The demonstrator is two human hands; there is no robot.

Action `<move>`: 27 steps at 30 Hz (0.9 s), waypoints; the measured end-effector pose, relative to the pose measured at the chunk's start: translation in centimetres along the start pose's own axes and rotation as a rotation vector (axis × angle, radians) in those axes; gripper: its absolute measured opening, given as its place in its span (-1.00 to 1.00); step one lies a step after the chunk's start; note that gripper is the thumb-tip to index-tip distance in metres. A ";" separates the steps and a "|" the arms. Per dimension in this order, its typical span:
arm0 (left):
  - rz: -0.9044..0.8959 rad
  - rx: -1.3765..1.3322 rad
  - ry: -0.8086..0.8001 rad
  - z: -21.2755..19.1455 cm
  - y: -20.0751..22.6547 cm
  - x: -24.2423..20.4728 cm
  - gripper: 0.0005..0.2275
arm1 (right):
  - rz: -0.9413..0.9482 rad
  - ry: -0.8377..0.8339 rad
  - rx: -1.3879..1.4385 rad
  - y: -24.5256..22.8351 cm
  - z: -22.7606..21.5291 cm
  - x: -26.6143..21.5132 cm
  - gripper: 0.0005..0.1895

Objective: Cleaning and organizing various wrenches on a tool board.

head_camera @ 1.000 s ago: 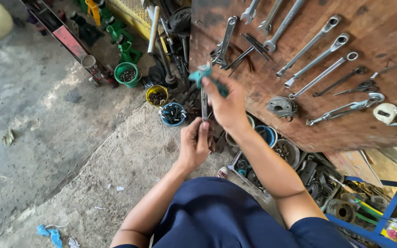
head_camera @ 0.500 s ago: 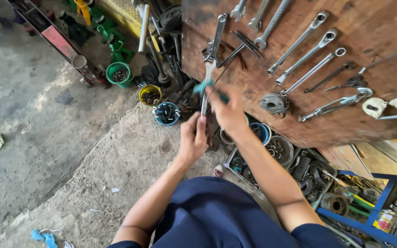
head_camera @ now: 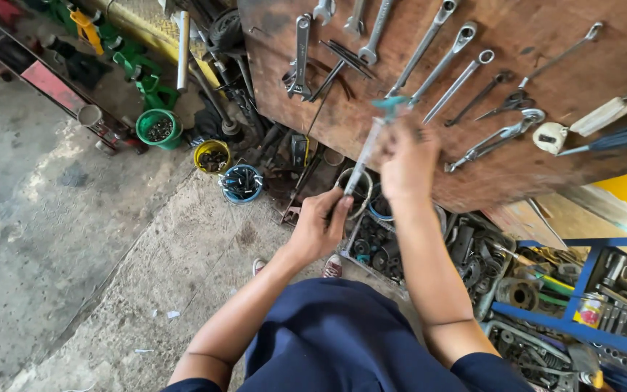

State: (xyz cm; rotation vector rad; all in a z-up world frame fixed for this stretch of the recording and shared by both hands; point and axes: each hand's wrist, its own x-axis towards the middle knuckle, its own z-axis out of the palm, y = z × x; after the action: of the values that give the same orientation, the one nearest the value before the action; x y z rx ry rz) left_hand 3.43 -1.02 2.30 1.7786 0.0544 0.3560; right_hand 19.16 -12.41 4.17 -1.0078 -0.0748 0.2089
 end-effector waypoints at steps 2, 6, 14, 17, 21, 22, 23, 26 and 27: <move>0.023 0.012 -0.034 0.2 0.2 0.3 -0.80 | -0.029 0.014 -0.053 -0.9 -2.9 0.5 -0.87; 0.150 0.034 -0.075 0.8 0.7 1.9 -0.86 | -0.230 -0.061 -0.573 -3.6 -5.2 -1.4 -0.84; -0.044 -0.084 -0.309 1.6 3.0 5.0 -0.71 | -0.664 -0.277 -1.173 -5.6 -7.4 -4.6 -0.75; -0.225 -0.287 -0.324 2.5 3.5 5.9 -0.63 | -0.654 -0.401 -1.201 -5.6 -8.6 -5.8 -0.72; -0.283 -0.275 -0.353 4.3 4.1 7.2 -0.56 | -0.608 -0.438 -1.250 -2.7 -11.7 -6.8 -0.81; -0.282 -0.275 -0.365 5.0 5.2 7.9 -0.56 | -0.608 -0.426 -1.253 -2.7 -11.9 -7.1 -0.81; -0.179 -0.149 -0.358 5.7 6.4 8.6 -0.56 | -0.544 -0.440 -1.184 -2.7 -12.0 -7.4 -0.82; 0.048 0.071 -0.312 7.9 8.2 10.7 -0.60 | -0.475 -0.454 -1.026 -2.9 -12.6 -7.6 -0.74; 0.167 0.166 -0.264 8.6 8.6 11.4 -0.64 | -0.467 -0.463 -0.935 -3.1 -12.8 -7.5 -0.67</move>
State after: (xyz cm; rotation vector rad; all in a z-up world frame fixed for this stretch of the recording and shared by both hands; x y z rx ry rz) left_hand 15.26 -8.65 11.29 1.9873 -0.2602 0.2386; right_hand 14.28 -26.19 0.29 -1.8126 -0.8860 -0.0440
